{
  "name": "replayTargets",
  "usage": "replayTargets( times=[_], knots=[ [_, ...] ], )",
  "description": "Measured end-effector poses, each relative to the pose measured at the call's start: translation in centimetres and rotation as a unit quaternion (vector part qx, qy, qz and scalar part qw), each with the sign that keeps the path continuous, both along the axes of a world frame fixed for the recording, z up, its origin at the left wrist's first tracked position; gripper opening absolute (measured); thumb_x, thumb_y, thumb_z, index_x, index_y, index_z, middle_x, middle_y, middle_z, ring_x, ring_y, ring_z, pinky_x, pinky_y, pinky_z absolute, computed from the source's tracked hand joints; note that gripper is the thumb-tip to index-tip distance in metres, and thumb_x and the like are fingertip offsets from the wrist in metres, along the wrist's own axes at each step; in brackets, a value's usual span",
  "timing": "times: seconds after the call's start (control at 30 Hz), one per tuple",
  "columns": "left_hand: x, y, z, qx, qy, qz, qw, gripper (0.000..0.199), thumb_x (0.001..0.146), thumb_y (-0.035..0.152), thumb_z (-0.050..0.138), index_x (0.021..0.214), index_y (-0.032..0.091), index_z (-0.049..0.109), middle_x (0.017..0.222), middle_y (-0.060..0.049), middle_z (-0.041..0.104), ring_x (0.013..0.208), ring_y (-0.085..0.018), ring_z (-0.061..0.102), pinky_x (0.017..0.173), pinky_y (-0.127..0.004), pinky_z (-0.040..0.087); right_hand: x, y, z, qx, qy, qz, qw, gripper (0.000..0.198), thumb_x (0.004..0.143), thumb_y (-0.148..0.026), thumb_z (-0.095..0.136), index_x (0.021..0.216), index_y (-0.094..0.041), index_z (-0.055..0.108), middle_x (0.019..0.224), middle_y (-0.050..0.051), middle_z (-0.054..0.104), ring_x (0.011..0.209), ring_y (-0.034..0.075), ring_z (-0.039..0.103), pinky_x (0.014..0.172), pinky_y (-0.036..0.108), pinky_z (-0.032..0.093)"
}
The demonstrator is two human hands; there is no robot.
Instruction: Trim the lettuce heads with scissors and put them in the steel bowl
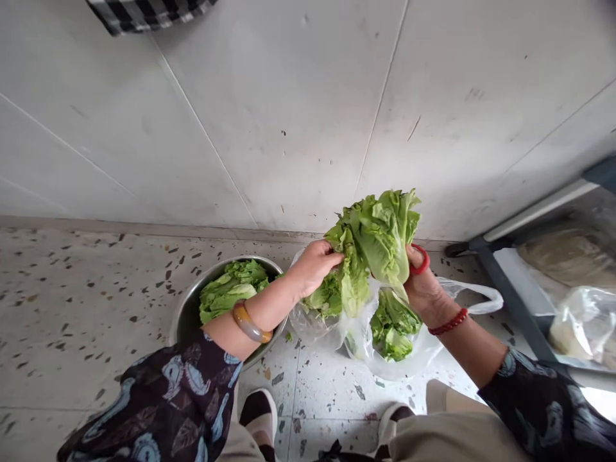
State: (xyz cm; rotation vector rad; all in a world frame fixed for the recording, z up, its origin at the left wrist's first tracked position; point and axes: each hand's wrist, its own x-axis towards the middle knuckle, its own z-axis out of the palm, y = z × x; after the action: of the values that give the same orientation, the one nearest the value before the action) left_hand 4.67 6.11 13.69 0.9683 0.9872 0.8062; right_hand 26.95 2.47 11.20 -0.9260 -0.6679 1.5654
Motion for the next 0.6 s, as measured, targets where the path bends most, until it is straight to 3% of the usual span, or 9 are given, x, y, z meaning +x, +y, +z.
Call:
replayTargets(
  times=[0.1, 0.23, 0.3, 0.4, 0.5, 0.6],
  knots=[
    [-1.7, 2.0, -2.1, -0.028, 0.024, 0.007, 0.999, 0.008, 0.077, 0.013, 0.067, 0.085, 0.015, 0.067, 0.076, -0.002, 0.07, 0.072, -0.016, 0.066, 0.073, -0.029, 0.054, 0.1, -0.8, 1.7, -0.017, 0.02, -0.061, 0.998, 0.029, 0.077, -0.05, 0.083, 0.098, -0.031, 0.078, 0.099, -0.001, 0.083, 0.092, 0.024, 0.078, 0.071, 0.035, 0.067],
    [-3.6, 3.9, -7.2, -0.073, 0.171, -0.016, 0.983, 0.019, 0.084, 0.012, 0.059, 0.101, 0.016, 0.065, 0.096, -0.009, 0.076, 0.088, -0.023, 0.073, 0.074, -0.031, 0.056, -0.7, -3.5, 3.8, -0.051, 0.033, -0.151, 0.987, 0.025, 0.082, -0.049, 0.077, 0.105, -0.038, 0.077, 0.122, -0.004, 0.079, 0.11, 0.026, 0.075, 0.078, 0.043, 0.069],
    [-4.6, 4.2, -10.1, -0.094, 0.219, -0.03, 0.971, 0.024, 0.082, 0.015, 0.065, 0.106, 0.014, 0.066, 0.113, -0.017, 0.076, 0.107, -0.032, 0.073, 0.083, -0.036, 0.057, -1.6, -5.1, 3.8, -0.061, 0.034, -0.182, 0.981, 0.028, 0.082, -0.052, 0.076, 0.108, -0.041, 0.077, 0.132, -0.005, 0.076, 0.12, 0.028, 0.072, 0.083, 0.047, 0.068],
    [-6.3, 4.5, -13.0, -0.105, 0.258, -0.033, 0.96, 0.051, 0.074, 0.017, 0.078, 0.124, 0.014, 0.066, 0.147, -0.023, 0.063, 0.141, -0.04, 0.055, 0.104, -0.039, 0.049, -3.0, -6.5, 2.4, -0.085, 0.031, -0.194, 0.977, 0.034, 0.079, -0.053, 0.08, 0.11, -0.041, 0.077, 0.131, -0.002, 0.077, 0.119, 0.03, 0.071, 0.085, 0.049, 0.067],
    [-7.6, 4.4, -13.4, -0.101, 0.255, -0.038, 0.961, 0.076, 0.076, 0.029, 0.083, 0.146, 0.017, 0.055, 0.163, -0.021, 0.049, 0.148, -0.041, 0.049, 0.109, -0.039, 0.046, -3.9, -6.8, 0.2, -0.104, 0.025, -0.171, 0.98, 0.037, 0.077, -0.05, 0.084, 0.111, -0.038, 0.078, 0.117, 0.0, 0.081, 0.106, 0.028, 0.076, 0.083, 0.046, 0.068],
    [-7.9, 3.4, -12.3, -0.09, 0.148, -0.087, 0.981, 0.079, 0.084, 0.051, 0.08, 0.15, 0.017, 0.053, 0.151, -0.021, 0.061, 0.131, -0.036, 0.063, 0.102, -0.041, 0.052, -4.5, -6.0, -1.6, -0.121, 0.042, -0.12, 0.984, 0.038, 0.076, -0.054, 0.085, 0.109, -0.036, 0.079, 0.103, -0.002, 0.083, 0.092, 0.025, 0.078, 0.078, 0.042, 0.067]
  ],
)
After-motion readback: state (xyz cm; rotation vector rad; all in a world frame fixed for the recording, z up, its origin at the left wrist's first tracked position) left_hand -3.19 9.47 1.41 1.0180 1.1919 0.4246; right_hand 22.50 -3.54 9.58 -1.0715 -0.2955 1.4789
